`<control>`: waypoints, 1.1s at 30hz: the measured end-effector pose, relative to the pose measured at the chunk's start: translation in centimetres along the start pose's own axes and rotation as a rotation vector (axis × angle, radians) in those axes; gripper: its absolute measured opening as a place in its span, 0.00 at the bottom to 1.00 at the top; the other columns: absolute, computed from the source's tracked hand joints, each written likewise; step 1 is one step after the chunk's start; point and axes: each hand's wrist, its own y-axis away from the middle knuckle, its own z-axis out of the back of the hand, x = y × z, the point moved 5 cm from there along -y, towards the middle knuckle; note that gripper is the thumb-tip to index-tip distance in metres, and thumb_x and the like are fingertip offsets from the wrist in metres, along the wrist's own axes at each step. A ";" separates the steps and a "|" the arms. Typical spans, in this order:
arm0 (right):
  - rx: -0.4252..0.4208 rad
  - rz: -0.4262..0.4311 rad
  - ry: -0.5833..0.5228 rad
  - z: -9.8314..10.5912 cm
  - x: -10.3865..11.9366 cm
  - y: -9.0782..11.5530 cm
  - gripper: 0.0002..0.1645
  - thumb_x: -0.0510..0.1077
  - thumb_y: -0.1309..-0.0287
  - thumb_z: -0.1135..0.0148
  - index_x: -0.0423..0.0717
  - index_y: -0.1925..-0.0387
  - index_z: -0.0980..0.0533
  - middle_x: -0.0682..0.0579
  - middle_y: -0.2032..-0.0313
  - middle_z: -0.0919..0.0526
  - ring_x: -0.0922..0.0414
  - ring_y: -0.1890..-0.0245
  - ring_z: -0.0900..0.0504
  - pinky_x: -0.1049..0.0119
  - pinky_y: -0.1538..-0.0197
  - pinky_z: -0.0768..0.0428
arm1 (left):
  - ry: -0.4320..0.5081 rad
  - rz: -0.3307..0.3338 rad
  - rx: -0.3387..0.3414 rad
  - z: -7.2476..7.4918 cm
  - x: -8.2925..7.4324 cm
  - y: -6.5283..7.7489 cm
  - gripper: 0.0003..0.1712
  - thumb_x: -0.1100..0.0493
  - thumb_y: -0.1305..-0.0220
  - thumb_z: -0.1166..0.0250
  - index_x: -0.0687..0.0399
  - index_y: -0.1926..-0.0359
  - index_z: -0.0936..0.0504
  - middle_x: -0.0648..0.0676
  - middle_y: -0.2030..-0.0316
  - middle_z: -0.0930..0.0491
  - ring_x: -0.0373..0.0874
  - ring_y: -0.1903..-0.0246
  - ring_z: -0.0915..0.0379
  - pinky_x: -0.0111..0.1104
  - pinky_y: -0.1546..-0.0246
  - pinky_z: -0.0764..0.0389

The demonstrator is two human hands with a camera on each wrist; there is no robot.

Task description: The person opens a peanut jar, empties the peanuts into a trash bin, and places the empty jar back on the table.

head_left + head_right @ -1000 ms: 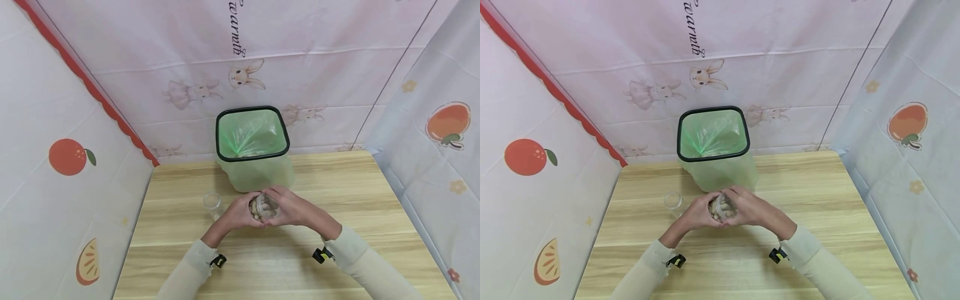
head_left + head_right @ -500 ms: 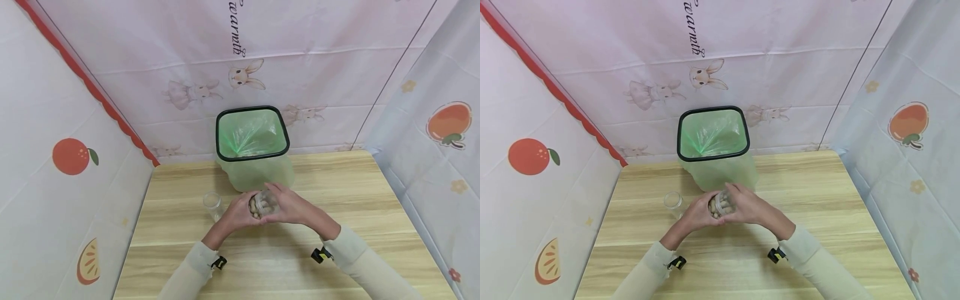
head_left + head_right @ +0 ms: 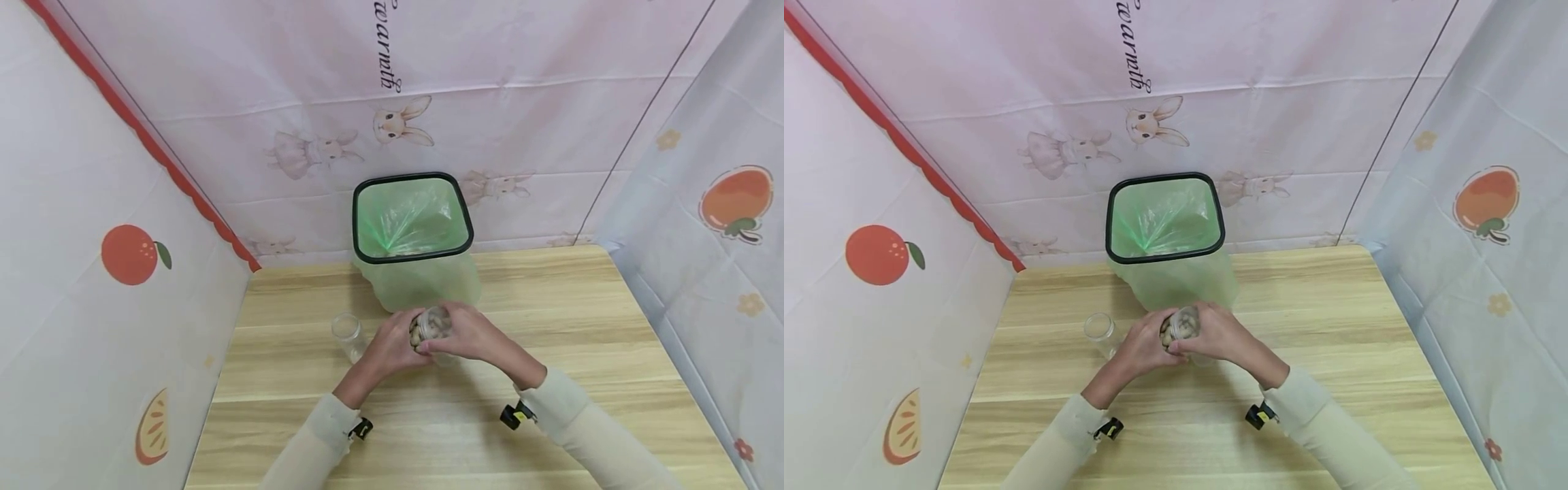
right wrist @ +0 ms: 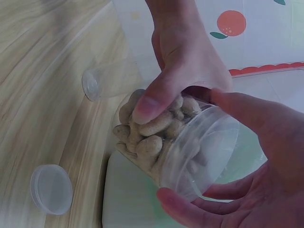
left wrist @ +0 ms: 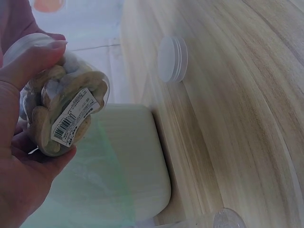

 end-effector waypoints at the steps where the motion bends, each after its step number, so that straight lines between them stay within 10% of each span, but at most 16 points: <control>1: 0.005 -0.007 -0.005 0.0 0.0 0.0 0.54 0.66 0.57 0.19 0.36 0.38 0.25 0.44 0.53 0.15 0.54 0.59 0.18 0.60 0.58 0.19 | -0.007 -0.001 -0.001 0.0 0.0 0.0 0.54 0.49 0.63 0.12 0.56 0.33 0.25 0.57 0.44 0.17 0.50 0.46 0.20 0.44 0.47 0.15; 13: 0.004 0.013 0.018 0.0 0.0 0.0 0.56 0.61 0.60 0.17 0.33 0.35 0.27 0.42 0.50 0.16 0.52 0.55 0.18 0.57 0.53 0.16 | -0.029 -0.031 0.016 0.1 -0.1 0.0 0.52 0.48 0.60 0.14 0.57 0.33 0.25 0.56 0.44 0.16 0.48 0.47 0.20 0.40 0.51 0.14; 28: -0.069 0.509 0.205 0.1 0.7 1.3 0.50 0.52 0.60 0.15 0.37 0.38 0.28 0.41 0.44 0.20 0.48 0.43 0.19 0.52 0.43 0.15 | 0.069 -0.021 0.144 0.3 0.5 -0.1 0.57 0.42 0.63 0.12 0.51 0.31 0.25 0.52 0.40 0.17 0.46 0.42 0.19 0.41 0.42 0.16; 33: -0.055 0.557 0.237 0.2 0.6 1.5 0.54 0.51 0.62 0.13 0.37 0.35 0.30 0.40 0.41 0.22 0.45 0.40 0.21 0.50 0.39 0.17 | 0.057 -0.019 0.154 0.2 0.4 -0.2 0.57 0.44 0.63 0.11 0.54 0.31 0.26 0.54 0.40 0.17 0.47 0.43 0.19 0.41 0.44 0.16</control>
